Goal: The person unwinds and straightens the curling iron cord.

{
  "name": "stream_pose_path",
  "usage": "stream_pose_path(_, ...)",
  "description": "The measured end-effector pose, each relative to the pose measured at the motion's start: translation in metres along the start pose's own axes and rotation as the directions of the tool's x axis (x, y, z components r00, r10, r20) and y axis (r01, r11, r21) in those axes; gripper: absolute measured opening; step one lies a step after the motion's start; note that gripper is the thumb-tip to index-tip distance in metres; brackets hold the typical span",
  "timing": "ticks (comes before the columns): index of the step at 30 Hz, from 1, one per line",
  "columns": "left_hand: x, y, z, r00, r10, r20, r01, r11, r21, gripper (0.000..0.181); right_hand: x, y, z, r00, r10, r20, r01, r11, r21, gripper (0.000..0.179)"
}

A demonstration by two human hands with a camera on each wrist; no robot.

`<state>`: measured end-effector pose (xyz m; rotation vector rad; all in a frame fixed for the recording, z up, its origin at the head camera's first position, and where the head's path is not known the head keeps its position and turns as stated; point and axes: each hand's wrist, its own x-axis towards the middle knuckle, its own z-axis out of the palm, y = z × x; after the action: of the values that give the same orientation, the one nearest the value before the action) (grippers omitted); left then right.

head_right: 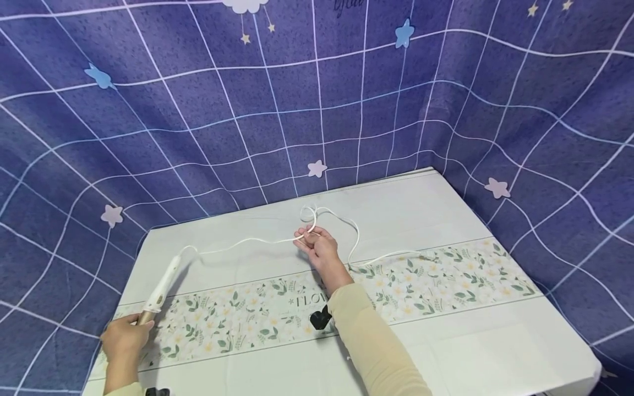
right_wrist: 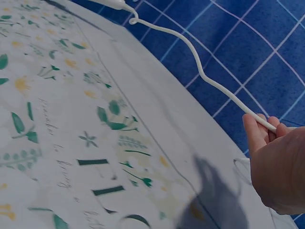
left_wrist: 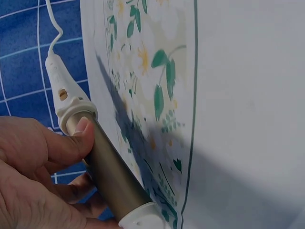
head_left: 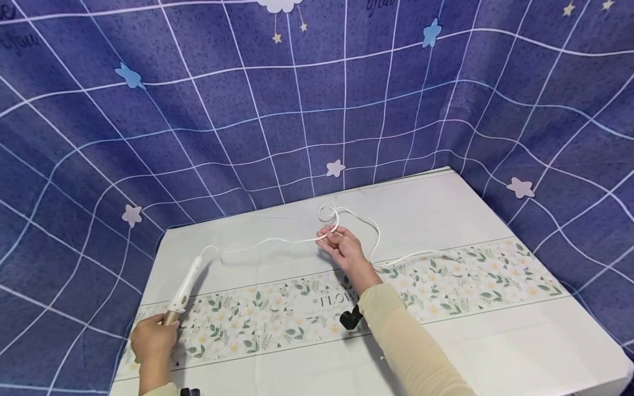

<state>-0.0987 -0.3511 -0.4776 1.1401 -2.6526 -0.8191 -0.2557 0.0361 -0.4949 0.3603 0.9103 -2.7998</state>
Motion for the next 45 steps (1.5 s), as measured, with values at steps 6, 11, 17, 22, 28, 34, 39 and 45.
stream_pose_path(6,0.003,-0.007,-0.002,1.000,-0.013,-0.019,0.013,1.000,0.003,0.041,0.000,0.012,0.000,1.000,0.003,-0.013,-0.003,1.000,-0.021,0.019)
stream_pose_path(11,0.003,-0.009,-0.002,0.998,-0.027,-0.057,0.027,1.000,-0.004,0.040,-0.001,0.020,-0.001,1.000,0.019,-0.007,-0.019,0.999,-0.039,0.013)
stream_pose_path(17,0.006,-0.015,-0.002,0.996,-0.029,-0.082,0.028,0.999,-0.015,0.040,-0.003,0.026,0.001,0.997,0.072,-0.004,-0.072,0.994,-0.079,0.017)
stream_pose_path(22,0.009,-0.021,-0.004,0.996,-0.017,-0.086,0.015,1.000,-0.020,0.041,-0.001,0.029,0.001,0.993,0.117,0.013,-0.116,0.990,-0.076,0.022)
stream_pose_path(28,0.011,-0.024,-0.006,0.996,-0.030,-0.079,0.029,0.999,-0.016,0.040,0.001,0.030,0.001,0.985,0.151,0.082,-0.151,0.988,-0.008,0.015)
stream_pose_path(34,0.014,-0.030,-0.009,0.998,-0.031,-0.046,0.031,1.000,-0.004,0.039,0.001,0.031,0.002,0.975,0.162,0.150,-0.171,0.984,0.052,0.010)
stream_pose_path(39,0.014,-0.033,-0.008,0.998,-0.002,-0.060,0.002,1.000,0.004,0.039,0.000,0.032,0.002,0.968,0.169,0.184,-0.179,0.983,0.038,0.017)
stream_pose_path(45,0.014,-0.034,-0.009,0.998,-0.017,-0.053,0.017,1.000,-0.009,0.039,0.002,0.032,0.001,0.962,0.194,0.191,-0.204,0.978,0.031,0.014)
